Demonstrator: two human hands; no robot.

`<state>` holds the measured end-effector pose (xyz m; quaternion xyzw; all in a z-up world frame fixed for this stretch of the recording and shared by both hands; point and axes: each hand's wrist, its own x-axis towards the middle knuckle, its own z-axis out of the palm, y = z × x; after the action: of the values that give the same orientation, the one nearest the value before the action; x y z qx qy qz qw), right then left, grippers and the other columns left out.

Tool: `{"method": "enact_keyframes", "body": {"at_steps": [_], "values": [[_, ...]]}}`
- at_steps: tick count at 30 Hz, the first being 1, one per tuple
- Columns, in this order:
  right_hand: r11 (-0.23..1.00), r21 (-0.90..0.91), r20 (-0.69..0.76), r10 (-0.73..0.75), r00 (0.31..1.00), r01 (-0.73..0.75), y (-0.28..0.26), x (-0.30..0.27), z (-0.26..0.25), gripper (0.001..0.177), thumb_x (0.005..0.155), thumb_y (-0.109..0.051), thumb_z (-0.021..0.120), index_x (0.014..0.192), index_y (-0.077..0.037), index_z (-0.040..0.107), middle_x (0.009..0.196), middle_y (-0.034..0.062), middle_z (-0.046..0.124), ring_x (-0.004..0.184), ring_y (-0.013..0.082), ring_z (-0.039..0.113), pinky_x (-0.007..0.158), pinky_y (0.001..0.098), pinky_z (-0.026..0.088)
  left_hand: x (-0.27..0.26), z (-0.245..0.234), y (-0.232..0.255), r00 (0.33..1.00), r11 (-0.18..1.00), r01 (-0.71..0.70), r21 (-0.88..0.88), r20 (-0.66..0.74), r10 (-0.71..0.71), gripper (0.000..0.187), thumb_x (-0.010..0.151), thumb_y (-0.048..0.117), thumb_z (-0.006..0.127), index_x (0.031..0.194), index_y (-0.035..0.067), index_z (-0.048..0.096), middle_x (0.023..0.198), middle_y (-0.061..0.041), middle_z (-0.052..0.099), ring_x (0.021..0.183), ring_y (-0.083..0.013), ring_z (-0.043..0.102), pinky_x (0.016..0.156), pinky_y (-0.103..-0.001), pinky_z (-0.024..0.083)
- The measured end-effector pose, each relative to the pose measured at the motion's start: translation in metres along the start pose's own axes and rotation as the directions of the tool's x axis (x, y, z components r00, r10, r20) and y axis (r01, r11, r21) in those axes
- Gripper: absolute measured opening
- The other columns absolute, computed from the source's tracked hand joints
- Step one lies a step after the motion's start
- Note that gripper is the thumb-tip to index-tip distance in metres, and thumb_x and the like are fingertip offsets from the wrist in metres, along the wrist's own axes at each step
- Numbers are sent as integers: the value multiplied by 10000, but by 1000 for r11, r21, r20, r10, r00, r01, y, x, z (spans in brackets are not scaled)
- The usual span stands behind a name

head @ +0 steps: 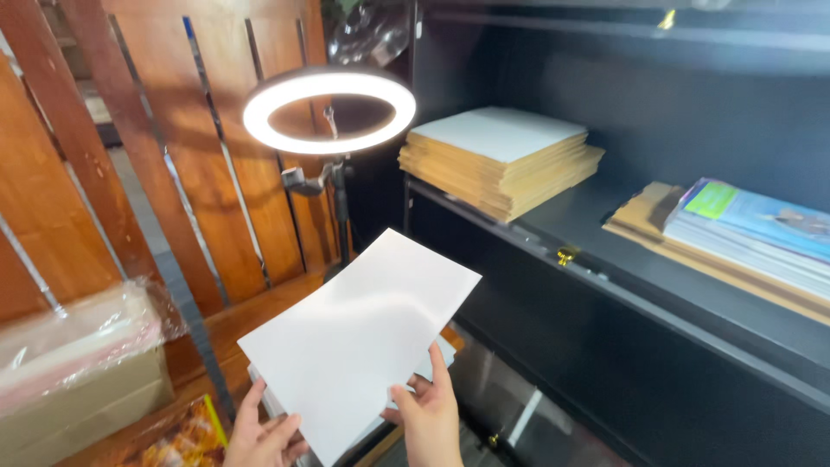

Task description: The person sits on the floor and repeatedly picks up stacks of white paper from a small wooden stool, then places them onto a shelf. They also handle brown cardboard sheets, stacking them on the same shelf.

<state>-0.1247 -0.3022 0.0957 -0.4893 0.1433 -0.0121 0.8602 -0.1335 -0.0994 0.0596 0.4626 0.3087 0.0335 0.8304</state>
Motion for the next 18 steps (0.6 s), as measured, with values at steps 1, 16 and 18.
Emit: {"method": "enact_keyframes", "body": {"at_steps": [1,16,18], "values": [[999,22,-47,26,999,-25,-11,-13,-1,934,873,118,640,1665,-257,317,1110,204,749,843,269,642,675,404,572,-21,6,10,995,995,94,27,-47,-93,881,977,-52,630,1664,368,272,1390,-248,614,983,-394,575,930,-496,498],[866,105,-8,-492,871,490,-184,8,-12,857,864,107,559,1656,-134,335,1154,203,736,809,216,643,653,309,559,-87,182,66,803,930,-348,-119,473,361,826,926,-27,577,1663,245,319,945,-203,685,727,-261,611,637,-336,575],[821,149,-39,-553,833,552,-189,72,-29,835,860,127,572,1627,-142,379,1045,195,711,723,193,640,645,336,613,-79,213,70,796,928,-349,-131,480,368,827,939,-29,579,1668,233,287,996,-187,659,795,-251,641,719,-348,612]]}}
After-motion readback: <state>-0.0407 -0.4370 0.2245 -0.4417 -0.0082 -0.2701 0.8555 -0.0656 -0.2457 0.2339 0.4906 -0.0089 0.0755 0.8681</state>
